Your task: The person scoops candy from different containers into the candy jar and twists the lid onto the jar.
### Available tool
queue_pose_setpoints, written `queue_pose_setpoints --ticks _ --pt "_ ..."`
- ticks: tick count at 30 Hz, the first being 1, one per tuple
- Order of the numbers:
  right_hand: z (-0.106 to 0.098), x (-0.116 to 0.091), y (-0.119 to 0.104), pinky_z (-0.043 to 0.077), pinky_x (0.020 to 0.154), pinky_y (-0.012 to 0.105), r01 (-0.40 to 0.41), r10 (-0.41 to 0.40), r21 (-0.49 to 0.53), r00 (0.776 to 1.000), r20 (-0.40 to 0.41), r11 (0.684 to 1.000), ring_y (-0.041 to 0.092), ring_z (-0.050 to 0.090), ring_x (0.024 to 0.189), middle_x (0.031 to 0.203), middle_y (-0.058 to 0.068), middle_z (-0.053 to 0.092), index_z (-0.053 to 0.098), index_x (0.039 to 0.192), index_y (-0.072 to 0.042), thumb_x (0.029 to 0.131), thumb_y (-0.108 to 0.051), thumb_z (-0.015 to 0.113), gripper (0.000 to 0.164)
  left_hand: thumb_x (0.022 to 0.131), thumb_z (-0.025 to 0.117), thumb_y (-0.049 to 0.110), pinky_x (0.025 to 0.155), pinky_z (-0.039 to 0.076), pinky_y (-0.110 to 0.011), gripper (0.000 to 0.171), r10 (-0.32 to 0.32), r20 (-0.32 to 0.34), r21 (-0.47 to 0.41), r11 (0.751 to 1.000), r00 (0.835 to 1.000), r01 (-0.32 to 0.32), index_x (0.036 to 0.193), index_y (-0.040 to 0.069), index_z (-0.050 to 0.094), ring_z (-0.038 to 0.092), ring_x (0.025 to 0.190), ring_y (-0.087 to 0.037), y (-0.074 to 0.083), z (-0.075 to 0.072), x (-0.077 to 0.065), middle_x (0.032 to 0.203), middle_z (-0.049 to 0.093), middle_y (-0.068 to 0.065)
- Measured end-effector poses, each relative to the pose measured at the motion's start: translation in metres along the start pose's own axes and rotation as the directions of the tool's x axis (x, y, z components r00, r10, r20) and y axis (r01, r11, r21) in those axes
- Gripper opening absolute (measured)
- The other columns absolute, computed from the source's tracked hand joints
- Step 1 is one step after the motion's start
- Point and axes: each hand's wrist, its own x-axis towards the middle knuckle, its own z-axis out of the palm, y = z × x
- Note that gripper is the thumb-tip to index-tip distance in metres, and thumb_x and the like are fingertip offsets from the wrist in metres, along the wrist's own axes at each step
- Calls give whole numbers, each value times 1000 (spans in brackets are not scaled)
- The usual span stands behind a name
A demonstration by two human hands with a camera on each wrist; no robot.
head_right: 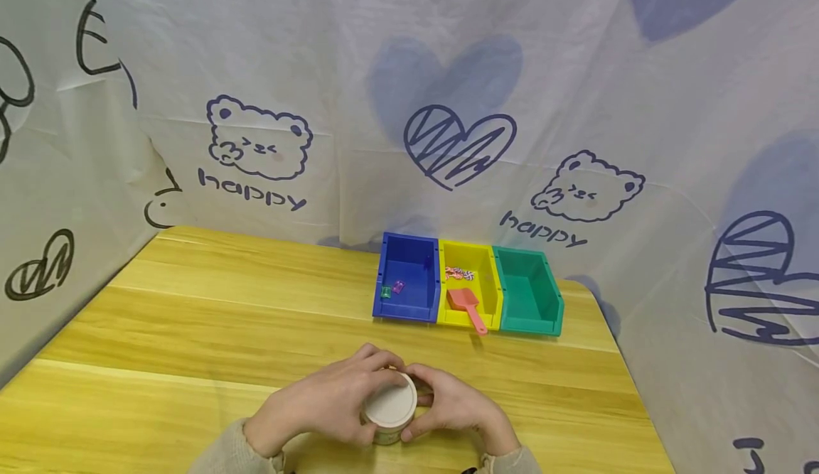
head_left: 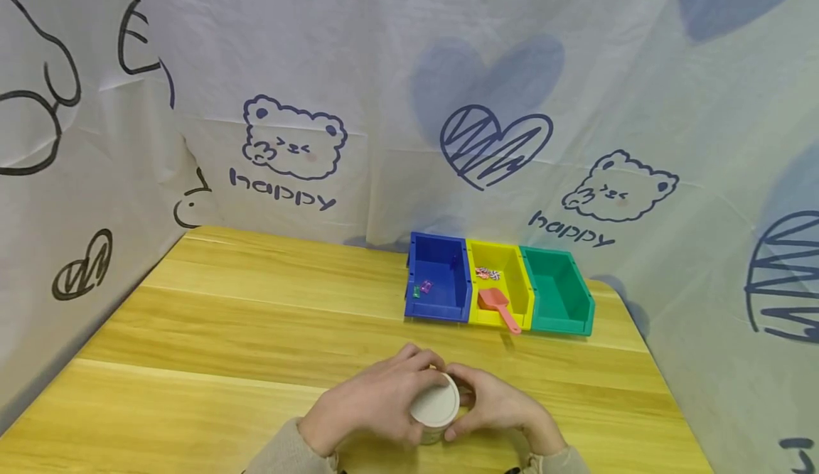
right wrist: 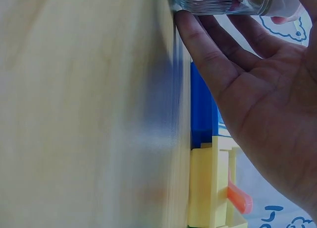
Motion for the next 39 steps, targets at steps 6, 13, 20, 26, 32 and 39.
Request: queue_pose_setpoints --ticks 6,13,20,26,32,39 --pt "-1 0 0 52 103 27 -7 7 1 1000 4 1000 20 62 125 148 17 53 41 153 2 81 -8 90 87 66 86 12 96 49 -22 67 33 31 18 999 999 -34 130 19 68 48 123 -11 0 -2 0 144 56 6" --pt "0 -1 -1 51 105 28 -6 6 26 1000 7 1000 21 59 130 156 22 46 32 159 4 82 -7 89 97 74 90 24 97 50 -24 61 37 6 15 999 999 -37 131 19 67 49 123 -12 2 -3 1 143 57 6" --pt "0 -1 -5 51 104 27 -35 35 14 999 3 999 20 59 129 152 16 50 39 157 -1 82 -8 89 90 83 84 40 87 53 -24 69 -25 -26 -10 1000 999 24 143 20 60 50 120 -14 4 -3 4 146 53 2" --pt "0 -1 -8 50 106 28 -35 34 20 999 8 999 23 55 132 155 16 47 39 157 -3 82 -7 88 90 81 86 45 80 52 -23 69 -95 -32 -9 995 995 94 142 23 61 51 112 -12 5 -2 6 137 54 3" --pt "1 -2 -9 51 104 27 -50 50 4 999 -3 999 23 57 129 149 13 53 45 153 -5 81 -7 89 84 80 87 49 77 50 -21 72 -123 -13 19 992 992 123 142 23 62 49 106 -9 6 2 6 127 55 6" --pt "0 -1 -7 52 103 27 -46 46 -9 999 1 999 22 61 125 143 10 57 49 148 -6 81 -10 90 78 83 86 45 80 50 -21 67 -101 5 32 994 995 101 141 20 64 48 108 -10 7 2 7 130 54 5"
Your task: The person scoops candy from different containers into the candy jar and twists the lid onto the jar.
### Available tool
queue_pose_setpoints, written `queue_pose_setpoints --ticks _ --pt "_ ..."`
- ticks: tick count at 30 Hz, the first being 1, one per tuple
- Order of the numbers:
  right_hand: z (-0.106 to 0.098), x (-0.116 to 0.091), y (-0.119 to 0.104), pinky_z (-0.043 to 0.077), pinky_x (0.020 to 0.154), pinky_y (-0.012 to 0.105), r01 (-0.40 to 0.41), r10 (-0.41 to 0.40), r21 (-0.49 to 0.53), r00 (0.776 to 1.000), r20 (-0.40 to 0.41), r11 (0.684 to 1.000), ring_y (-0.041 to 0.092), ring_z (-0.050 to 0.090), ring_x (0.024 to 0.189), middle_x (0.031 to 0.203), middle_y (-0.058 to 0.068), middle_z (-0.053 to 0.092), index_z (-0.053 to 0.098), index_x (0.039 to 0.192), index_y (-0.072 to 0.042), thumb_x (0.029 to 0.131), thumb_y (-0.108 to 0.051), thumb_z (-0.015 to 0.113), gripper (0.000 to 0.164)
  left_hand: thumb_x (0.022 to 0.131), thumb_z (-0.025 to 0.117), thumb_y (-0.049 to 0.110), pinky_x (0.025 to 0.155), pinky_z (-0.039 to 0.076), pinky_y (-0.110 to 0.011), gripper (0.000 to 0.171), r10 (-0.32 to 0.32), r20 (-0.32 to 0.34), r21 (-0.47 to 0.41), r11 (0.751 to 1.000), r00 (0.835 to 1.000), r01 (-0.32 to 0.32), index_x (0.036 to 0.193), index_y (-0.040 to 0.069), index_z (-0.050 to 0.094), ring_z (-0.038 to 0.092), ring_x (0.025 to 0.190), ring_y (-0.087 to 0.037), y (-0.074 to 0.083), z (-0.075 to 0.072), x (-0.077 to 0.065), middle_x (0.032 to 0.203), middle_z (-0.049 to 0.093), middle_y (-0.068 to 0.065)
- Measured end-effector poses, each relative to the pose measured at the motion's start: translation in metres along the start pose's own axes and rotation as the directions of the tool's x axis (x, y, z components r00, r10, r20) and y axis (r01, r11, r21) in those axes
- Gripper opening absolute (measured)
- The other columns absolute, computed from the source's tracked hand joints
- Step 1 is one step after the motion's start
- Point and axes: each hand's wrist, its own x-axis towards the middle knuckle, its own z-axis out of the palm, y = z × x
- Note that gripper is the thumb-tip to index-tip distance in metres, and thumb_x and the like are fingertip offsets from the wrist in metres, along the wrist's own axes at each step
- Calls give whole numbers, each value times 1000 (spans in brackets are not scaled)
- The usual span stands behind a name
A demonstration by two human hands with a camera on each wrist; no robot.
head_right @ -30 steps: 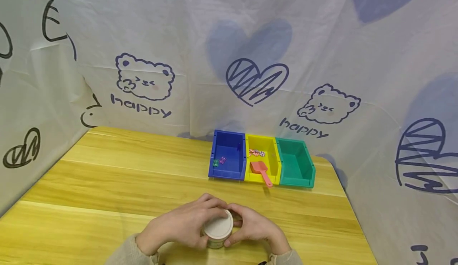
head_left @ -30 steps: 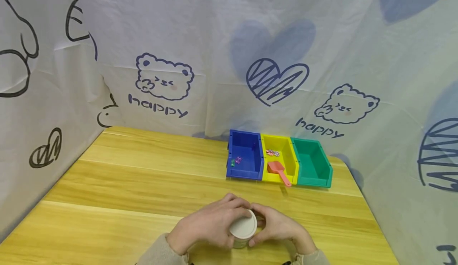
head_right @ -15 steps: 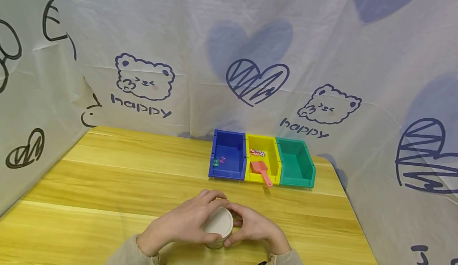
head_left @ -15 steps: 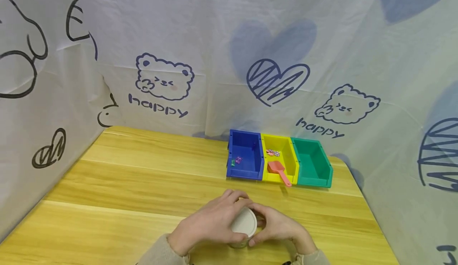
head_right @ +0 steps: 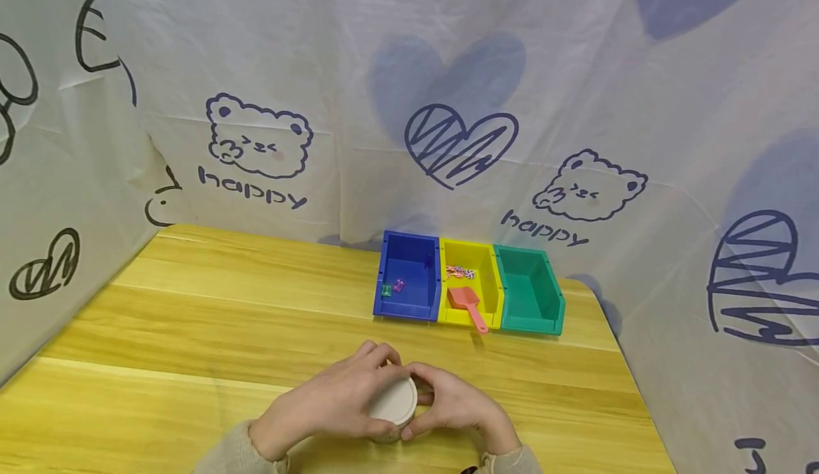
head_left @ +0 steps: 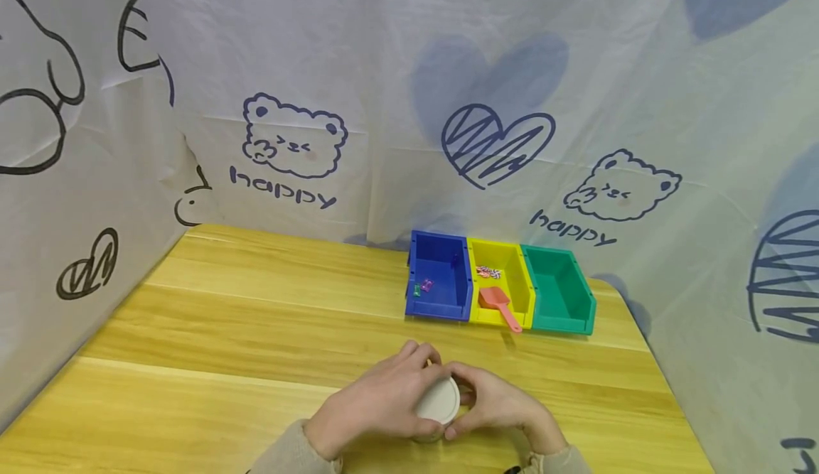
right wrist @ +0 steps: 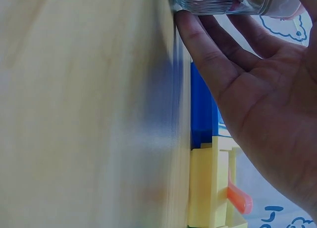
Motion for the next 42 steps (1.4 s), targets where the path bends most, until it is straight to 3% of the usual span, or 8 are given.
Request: queue_pose_setpoints --ticks 6,14,24,30,34,42 --pt "0 0 1 53 103 28 26 -26 11 1000 11 1000 22 62 124 142 12 57 50 146 -6 82 -12 90 76 82 86 39 88 51 -21 59 51 -6 3 999 999 -51 135 19 67 48 112 -10 1 -2 -2 134 55 4" --pt "-1 -1 1 51 105 28 19 -19 33 1000 13 999 21 59 130 157 16 46 37 159 -4 81 -12 90 95 80 86 27 95 50 -22 56 125 1 -36 991 992 -125 133 18 69 49 125 -12 -1 -3 -3 142 56 3" --pt "-1 0 0 51 105 28 17 -17 24 1000 9 1000 21 61 127 147 13 55 49 149 -5 82 -9 89 78 72 82 7 102 49 -25 64 197 42 -44 980 979 -196 133 19 68 50 130 -13 -1 -5 -4 147 56 4" --pt "-1 0 2 51 105 28 36 -36 20 999 19 999 21 59 129 154 16 49 41 156 -3 83 -11 89 88 78 85 14 102 48 -25 59 229 6 -33 973 973 -228 134 17 67 49 130 -15 -1 -4 -4 145 57 3" --pt "-1 -1 3 51 105 27 34 -35 33 999 22 999 22 58 130 156 17 46 34 159 -2 83 -11 89 94 84 85 28 100 50 -27 61 198 -33 -30 980 980 -199 139 15 64 49 130 -18 -1 -3 -3 144 56 0" --pt "-1 0 3 50 105 26 9 -9 3 1000 1 1000 21 57 131 153 14 50 38 158 -4 81 -12 91 94 83 84 47 86 53 -26 65 14 -60 -4 1000 998 -14 138 20 64 53 113 -12 1 -3 -1 134 58 2"
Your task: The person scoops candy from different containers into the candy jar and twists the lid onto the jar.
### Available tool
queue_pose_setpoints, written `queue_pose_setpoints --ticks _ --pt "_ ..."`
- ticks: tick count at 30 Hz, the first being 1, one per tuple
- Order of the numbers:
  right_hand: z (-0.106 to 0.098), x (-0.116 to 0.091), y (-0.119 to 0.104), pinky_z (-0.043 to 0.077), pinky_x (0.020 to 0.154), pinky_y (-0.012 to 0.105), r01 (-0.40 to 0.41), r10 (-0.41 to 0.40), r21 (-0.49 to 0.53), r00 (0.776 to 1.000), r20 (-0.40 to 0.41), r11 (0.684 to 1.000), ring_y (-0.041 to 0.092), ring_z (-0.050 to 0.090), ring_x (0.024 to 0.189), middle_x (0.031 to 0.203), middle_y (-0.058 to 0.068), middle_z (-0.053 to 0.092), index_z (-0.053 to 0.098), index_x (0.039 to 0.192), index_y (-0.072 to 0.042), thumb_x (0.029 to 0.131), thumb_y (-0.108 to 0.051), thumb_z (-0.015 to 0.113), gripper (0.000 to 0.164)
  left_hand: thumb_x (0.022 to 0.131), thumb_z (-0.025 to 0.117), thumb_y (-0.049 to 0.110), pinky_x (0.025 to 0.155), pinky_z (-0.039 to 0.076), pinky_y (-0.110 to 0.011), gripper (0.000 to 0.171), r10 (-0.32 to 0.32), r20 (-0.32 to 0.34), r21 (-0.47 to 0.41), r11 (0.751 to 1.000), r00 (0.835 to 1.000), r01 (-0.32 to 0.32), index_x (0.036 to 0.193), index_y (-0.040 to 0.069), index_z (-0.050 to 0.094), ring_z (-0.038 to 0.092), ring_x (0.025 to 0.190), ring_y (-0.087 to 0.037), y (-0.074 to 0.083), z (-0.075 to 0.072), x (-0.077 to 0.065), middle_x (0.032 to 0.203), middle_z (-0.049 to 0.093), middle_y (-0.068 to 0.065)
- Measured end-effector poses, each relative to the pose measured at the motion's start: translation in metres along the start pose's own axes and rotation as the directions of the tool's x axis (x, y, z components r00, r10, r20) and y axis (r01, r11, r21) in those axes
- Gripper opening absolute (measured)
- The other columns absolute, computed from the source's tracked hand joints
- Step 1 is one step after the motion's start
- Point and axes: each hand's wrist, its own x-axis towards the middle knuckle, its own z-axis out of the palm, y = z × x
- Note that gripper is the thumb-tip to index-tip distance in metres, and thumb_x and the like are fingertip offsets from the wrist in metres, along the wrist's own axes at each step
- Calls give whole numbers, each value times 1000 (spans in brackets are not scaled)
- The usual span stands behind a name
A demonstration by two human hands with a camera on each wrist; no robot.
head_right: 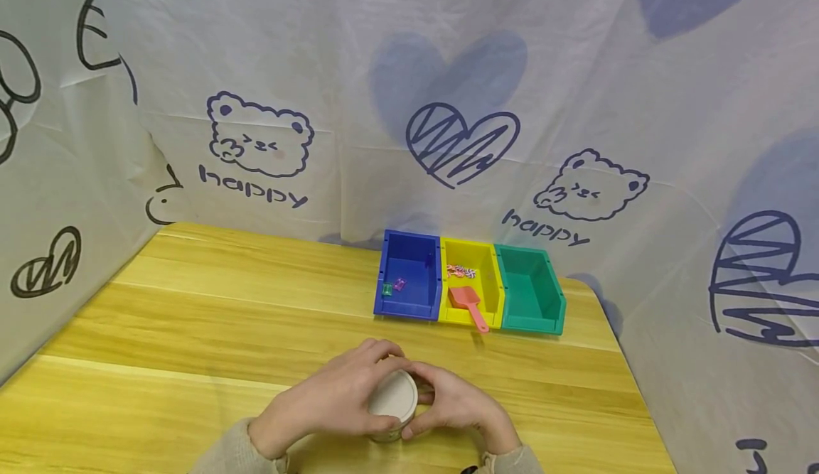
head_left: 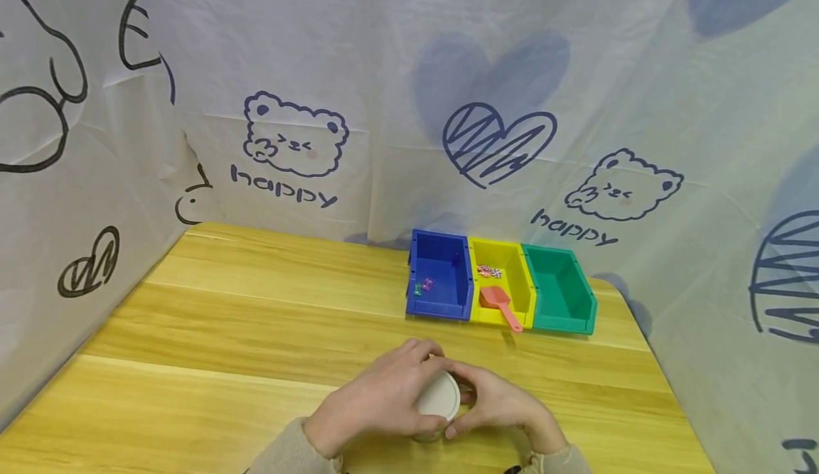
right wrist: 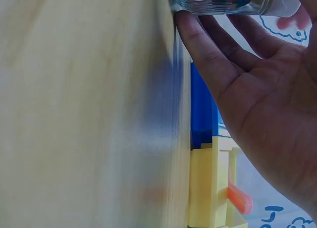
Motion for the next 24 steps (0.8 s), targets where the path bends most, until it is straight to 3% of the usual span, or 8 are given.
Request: queue_pose_setpoints --ticks 4,10,16,24 --pt "0 0 1 50 105 26 0 0 0 1000 0 1000 23 57 130 150 14 52 41 156 -5 80 -11 91 90 80 86 52 79 52 -23 68 -53 28 4 999 998 52 137 21 66 51 106 -10 1 2 0 127 58 4" --pt "0 1 2 50 105 26 6 -6 -17 1000 1 1000 23 58 129 147 11 55 46 152 -7 81 -13 91 84 80 87 49 78 51 -21 72 -66 59 15 998 996 65 142 22 63 49 105 -10 0 4 1 125 57 4" --pt "1 0 1 52 104 27 7 -7 -14 1000 1 1000 21 60 126 143 11 57 49 148 -7 81 -11 90 79 82 86 44 82 51 -20 75 -3 52 35 999 999 1 146 17 60 49 107 -9 -1 5 -1 127 57 4" --pt "2 0 -3 52 102 26 -3 3 10 1000 -6 1000 22 61 124 143 12 57 49 148 -5 81 -7 89 79 80 87 33 92 50 -19 66 68 55 11 998 996 -68 139 15 65 48 116 -9 -1 4 -2 134 57 5"
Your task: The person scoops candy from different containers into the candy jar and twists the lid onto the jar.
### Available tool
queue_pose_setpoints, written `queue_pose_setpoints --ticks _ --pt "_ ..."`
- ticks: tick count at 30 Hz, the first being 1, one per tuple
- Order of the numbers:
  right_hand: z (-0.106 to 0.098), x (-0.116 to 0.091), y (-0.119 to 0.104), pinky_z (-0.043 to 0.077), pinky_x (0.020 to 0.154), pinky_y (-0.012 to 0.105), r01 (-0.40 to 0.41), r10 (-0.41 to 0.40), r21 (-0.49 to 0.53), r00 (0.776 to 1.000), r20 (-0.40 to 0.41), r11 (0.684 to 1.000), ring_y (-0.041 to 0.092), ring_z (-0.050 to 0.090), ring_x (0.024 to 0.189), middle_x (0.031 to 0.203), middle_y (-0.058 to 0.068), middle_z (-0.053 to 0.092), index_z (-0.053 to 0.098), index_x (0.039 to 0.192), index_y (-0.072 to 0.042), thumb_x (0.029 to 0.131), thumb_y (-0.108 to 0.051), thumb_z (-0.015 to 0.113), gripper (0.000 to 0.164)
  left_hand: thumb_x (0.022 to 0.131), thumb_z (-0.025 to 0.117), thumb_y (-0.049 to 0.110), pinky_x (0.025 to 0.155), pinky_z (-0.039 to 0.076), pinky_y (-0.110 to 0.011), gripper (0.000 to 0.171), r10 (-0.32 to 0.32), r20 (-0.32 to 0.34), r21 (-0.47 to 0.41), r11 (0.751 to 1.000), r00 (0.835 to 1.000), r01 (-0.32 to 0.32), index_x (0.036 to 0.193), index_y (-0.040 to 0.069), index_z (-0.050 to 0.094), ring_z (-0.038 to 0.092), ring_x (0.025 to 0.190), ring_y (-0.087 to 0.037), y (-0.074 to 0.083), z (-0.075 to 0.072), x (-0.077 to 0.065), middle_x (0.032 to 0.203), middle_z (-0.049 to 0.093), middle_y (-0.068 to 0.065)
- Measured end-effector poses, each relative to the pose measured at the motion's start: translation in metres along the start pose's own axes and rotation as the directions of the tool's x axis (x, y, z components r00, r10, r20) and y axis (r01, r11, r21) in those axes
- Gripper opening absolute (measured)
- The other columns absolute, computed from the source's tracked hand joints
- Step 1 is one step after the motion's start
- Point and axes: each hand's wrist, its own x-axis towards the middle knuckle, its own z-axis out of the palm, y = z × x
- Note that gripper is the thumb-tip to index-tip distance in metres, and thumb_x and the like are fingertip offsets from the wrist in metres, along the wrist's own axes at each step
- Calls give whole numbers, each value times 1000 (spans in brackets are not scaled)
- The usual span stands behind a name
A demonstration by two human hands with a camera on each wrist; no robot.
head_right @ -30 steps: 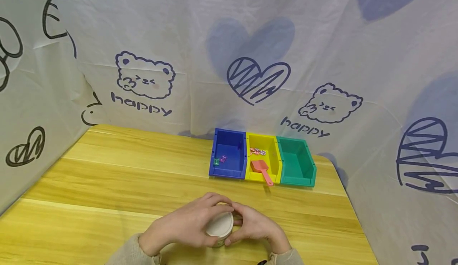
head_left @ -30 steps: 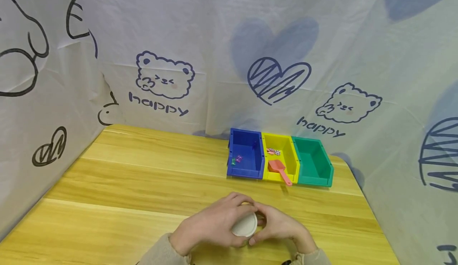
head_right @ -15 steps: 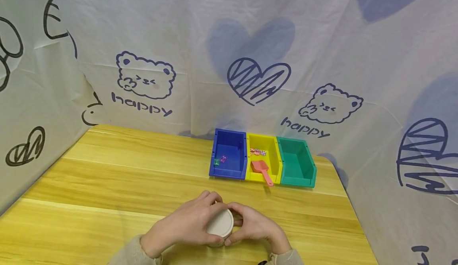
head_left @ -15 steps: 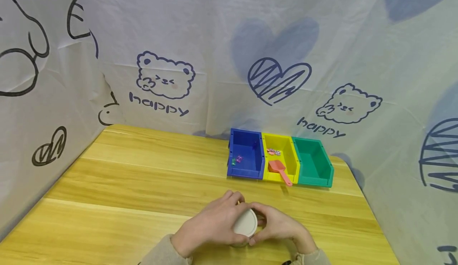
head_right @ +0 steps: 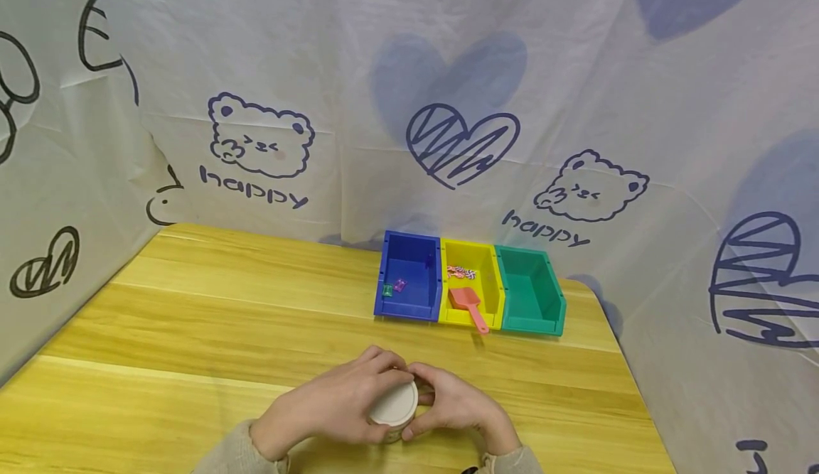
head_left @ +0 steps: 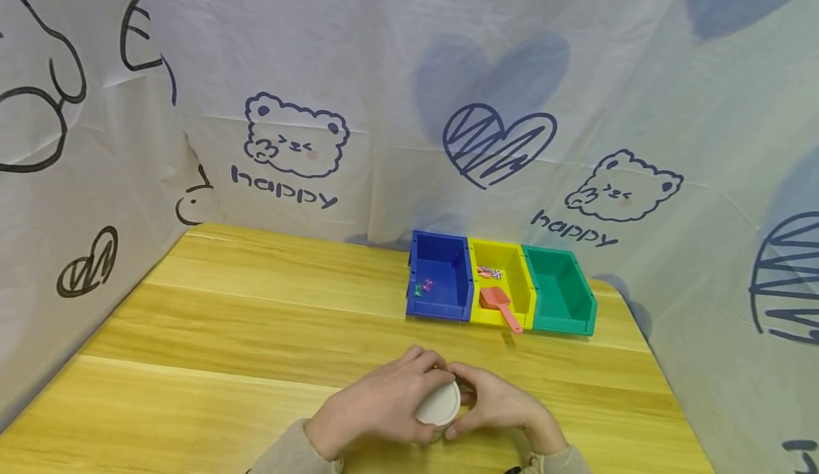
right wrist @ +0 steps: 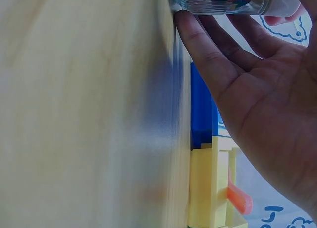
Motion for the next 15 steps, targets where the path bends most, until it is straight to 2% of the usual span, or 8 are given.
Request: queue_pose_setpoints --ticks 7,11,15 --pt "0 0 1 53 102 26 5 -5 -4 1000 -2 1000 22 62 124 143 12 58 48 148 -4 81 -7 90 80 78 87 31 94 49 -20 66 2 5 -14 1000 1000 -2 139 14 65 48 119 -9 1 -1 0 135 56 6" --pt "0 0 2 52 102 27 14 -14 -6 1000 -1 1000 22 61 124 144 14 56 46 150 -2 81 -7 90 82 80 86 35 94 50 -21 68 -1 -7 3 1000 1000 2 140 13 64 49 119 -10 1 -1 0 136 56 4" --pt "-1 0 2 52 103 26 8 -8 -14 1000 -2 1000 21 60 126 146 14 55 45 152 -3 80 -10 90 85 81 85 43 88 51 -23 73 -50 -14 -4 999 999 50 144 16 61 50 115 -10 1 -1 0 135 56 3"
